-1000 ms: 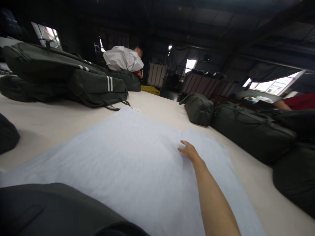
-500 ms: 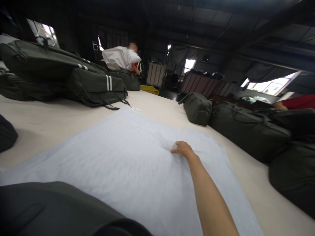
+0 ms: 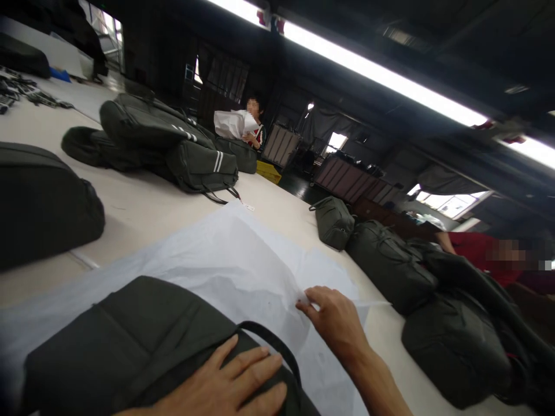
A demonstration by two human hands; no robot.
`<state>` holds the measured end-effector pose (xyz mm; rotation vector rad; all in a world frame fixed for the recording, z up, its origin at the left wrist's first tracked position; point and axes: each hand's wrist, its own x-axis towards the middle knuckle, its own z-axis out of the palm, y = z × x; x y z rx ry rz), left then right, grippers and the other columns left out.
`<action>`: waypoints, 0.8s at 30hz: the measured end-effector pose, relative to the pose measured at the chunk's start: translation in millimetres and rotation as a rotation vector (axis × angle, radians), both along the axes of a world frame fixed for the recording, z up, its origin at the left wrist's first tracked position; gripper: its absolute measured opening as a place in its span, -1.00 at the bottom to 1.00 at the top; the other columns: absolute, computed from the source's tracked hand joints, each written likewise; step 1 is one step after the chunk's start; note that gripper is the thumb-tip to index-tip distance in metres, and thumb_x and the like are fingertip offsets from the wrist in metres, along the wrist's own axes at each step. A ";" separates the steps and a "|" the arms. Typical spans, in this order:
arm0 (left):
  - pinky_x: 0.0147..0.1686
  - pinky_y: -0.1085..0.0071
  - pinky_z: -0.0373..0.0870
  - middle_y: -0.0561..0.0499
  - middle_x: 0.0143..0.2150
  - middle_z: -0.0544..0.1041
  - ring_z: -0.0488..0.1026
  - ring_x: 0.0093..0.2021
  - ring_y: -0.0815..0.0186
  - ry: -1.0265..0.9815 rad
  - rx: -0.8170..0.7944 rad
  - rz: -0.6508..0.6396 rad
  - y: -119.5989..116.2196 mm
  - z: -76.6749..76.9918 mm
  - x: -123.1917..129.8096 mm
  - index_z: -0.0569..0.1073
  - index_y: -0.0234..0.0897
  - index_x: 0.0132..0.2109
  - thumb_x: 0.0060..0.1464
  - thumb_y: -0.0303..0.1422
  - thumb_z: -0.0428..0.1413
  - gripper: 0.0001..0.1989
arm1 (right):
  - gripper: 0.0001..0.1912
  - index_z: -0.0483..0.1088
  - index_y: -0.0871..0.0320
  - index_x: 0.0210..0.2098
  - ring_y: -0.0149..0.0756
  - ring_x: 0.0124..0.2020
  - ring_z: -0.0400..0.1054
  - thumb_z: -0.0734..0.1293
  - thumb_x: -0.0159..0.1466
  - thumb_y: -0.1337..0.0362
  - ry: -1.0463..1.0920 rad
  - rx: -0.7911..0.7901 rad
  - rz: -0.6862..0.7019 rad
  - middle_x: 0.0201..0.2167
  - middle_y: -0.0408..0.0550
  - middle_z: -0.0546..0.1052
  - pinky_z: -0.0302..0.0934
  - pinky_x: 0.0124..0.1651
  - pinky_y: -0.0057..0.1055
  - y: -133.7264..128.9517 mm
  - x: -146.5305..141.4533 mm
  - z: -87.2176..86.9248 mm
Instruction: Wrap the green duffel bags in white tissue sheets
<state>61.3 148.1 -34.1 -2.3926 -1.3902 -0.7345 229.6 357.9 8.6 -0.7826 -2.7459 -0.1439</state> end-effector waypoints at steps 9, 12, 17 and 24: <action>0.33 -0.15 -0.27 -0.19 0.46 -0.14 -0.26 0.44 -0.02 0.173 -0.027 0.145 62.5 94.4 -148.8 0.04 -0.18 0.35 -0.04 -0.59 0.18 -0.16 | -0.75 0.45 0.05 -0.17 -0.29 -0.31 0.43 0.16 0.35 0.39 0.094 0.266 0.245 -0.32 -0.09 0.56 0.24 -0.20 -0.37 -140.3 33.0 42.6; 0.33 -0.16 -0.30 -0.17 0.35 0.21 -0.09 0.41 -0.01 0.185 -0.042 0.102 86.2 86.5 -170.2 0.37 -0.23 0.10 0.03 -0.51 0.17 -0.54 | -0.75 0.45 0.06 -0.15 -0.28 -0.29 0.46 0.17 0.33 0.41 0.107 0.247 0.180 -0.29 -0.09 0.57 0.29 -0.18 -0.37 -158.2 46.8 40.2; 0.29 0.00 0.00 -0.03 -0.32 0.54 0.47 -0.13 0.25 0.154 -0.033 0.076 56.1 83.9 -173.7 0.45 -0.25 -0.26 0.20 -0.51 -0.09 -0.77 | -0.70 0.44 0.06 -0.08 -0.26 -0.30 0.50 0.16 0.33 0.41 0.143 0.198 0.030 -0.30 -0.07 0.59 0.38 -0.24 -0.38 -177.1 65.3 27.4; 0.25 0.12 0.21 0.03 -0.14 0.57 0.48 -0.03 0.26 -0.034 -0.030 0.010 -76.8 64.2 -166.5 0.48 -0.10 -0.09 0.27 -0.41 -0.08 -0.75 | -0.71 0.45 0.07 -0.04 -0.18 -0.02 0.46 0.18 0.33 0.34 0.290 0.095 -0.082 -0.03 -0.02 0.55 0.39 0.04 -0.24 -206.0 73.5 -8.5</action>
